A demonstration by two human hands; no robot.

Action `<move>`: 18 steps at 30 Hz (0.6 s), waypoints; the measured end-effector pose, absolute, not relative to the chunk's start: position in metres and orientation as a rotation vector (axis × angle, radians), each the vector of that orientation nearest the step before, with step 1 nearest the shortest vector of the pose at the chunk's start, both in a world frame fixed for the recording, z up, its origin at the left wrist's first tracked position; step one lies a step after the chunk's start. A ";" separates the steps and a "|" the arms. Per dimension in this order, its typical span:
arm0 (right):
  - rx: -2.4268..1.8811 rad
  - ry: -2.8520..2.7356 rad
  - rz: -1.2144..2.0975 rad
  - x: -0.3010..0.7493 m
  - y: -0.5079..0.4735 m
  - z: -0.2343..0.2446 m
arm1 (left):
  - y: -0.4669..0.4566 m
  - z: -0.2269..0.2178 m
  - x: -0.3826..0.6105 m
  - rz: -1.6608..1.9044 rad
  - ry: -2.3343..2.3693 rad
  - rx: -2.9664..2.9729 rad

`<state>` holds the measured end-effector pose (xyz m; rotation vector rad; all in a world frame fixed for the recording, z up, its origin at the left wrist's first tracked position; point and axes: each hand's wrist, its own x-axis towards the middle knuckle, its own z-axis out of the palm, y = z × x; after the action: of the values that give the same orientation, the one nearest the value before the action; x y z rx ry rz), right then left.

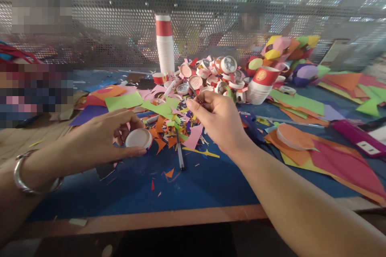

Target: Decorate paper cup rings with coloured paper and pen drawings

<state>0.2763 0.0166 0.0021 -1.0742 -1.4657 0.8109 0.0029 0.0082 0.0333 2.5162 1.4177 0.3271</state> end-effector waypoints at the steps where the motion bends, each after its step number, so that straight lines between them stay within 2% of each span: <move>1: -1.092 -1.478 0.777 0.278 0.018 0.002 | 0.008 0.034 0.002 0.280 1.412 2.526; 5: -1.202 -1.590 0.606 0.281 0.022 0.001 | 0.006 0.037 -0.001 0.090 1.404 2.516; 9: -1.340 -1.723 0.467 0.283 0.023 0.003 | 0.005 0.041 -0.001 0.081 1.413 2.464; 14: -1.389 -1.761 0.458 0.283 0.022 0.004 | 0.003 0.046 0.001 0.256 1.436 2.491; 18: -1.275 -1.700 0.553 0.281 0.021 0.003 | 0.004 0.039 0.001 0.629 1.404 2.438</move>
<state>0.2810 0.0211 0.0032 -1.2748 -1.6995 0.5533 0.0015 0.0038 0.0395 2.4384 1.4035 0.6291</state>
